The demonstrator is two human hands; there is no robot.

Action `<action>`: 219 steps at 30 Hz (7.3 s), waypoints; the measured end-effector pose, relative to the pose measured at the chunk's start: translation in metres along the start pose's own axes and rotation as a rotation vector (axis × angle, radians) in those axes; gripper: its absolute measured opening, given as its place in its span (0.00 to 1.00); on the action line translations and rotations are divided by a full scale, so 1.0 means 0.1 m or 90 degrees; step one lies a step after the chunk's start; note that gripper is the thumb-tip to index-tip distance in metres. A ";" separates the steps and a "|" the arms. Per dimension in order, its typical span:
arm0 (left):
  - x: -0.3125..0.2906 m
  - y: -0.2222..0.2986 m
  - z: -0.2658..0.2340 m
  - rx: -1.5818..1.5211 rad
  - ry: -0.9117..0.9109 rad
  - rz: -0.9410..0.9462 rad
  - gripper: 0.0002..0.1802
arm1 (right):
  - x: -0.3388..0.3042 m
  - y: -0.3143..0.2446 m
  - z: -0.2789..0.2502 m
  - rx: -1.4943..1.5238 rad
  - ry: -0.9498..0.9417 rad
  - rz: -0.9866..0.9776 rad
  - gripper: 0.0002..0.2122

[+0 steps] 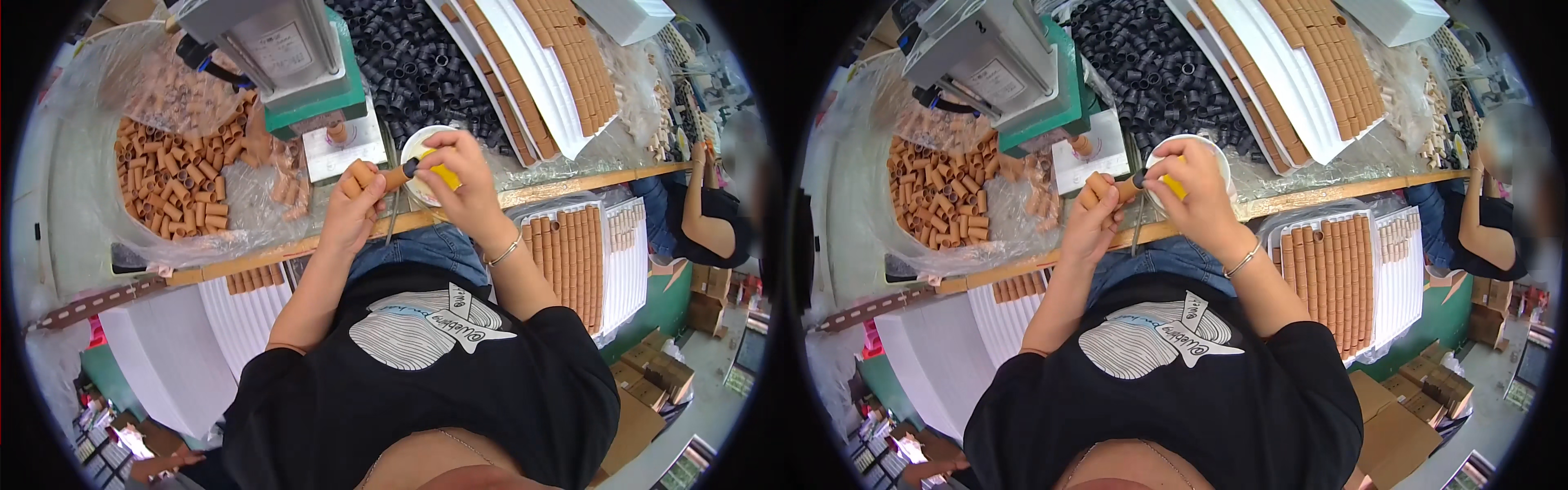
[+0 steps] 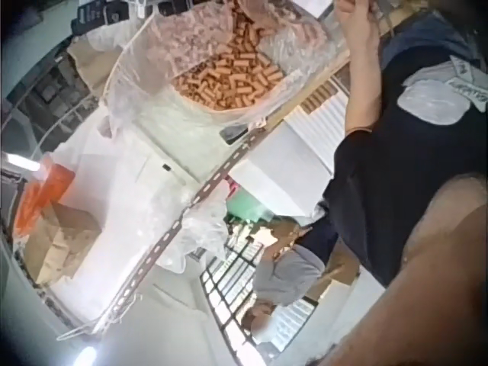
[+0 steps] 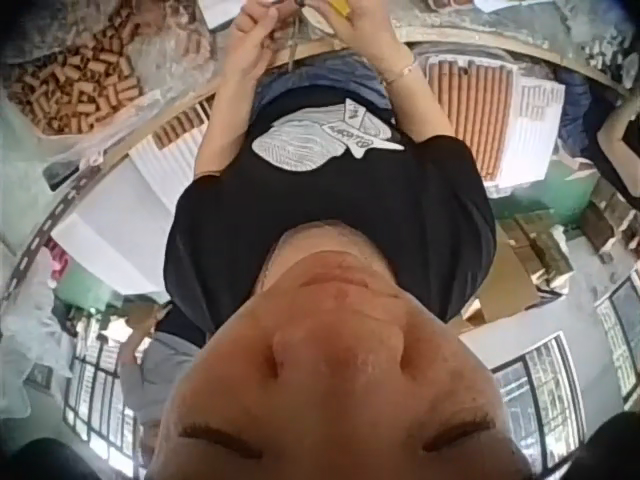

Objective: Applying adhesive to brown cylindrical components and assembling them into black rings using a small press.

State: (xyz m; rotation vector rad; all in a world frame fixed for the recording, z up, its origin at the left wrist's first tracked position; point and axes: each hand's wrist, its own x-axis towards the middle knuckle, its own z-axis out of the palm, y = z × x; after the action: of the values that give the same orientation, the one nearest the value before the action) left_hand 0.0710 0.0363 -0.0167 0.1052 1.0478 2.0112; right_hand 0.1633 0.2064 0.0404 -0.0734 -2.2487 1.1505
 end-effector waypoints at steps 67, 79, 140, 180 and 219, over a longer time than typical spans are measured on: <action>-0.29 0.51 -0.41 0.485 0.023 0.279 0.21 | 0.29 -0.06 0.49 0.052 -0.231 0.236 0.23; -0.32 0.05 -0.01 -0.040 -0.344 -0.092 0.24 | -0.21 -0.08 0.08 0.582 -0.409 0.146 0.09; -2.35 0.76 -4.04 0.583 0.661 -0.127 0.17 | -0.76 -0.77 0.63 0.046 -0.457 0.055 0.09; -1.70 -0.03 -3.85 0.143 0.923 0.601 0.28 | -0.92 0.56 -0.65 -0.356 0.204 0.354 0.07; -0.24 0.75 -1.38 1.040 0.336 0.287 0.11 | -0.38 0.43 -0.37 -0.364 -0.010 -0.041 0.05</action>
State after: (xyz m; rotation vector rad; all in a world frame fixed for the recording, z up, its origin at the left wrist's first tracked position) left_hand -0.0197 -0.0909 -0.0458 0.7145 2.9446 0.9569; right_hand 0.2045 0.2479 0.0056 -0.2175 -2.5052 0.4481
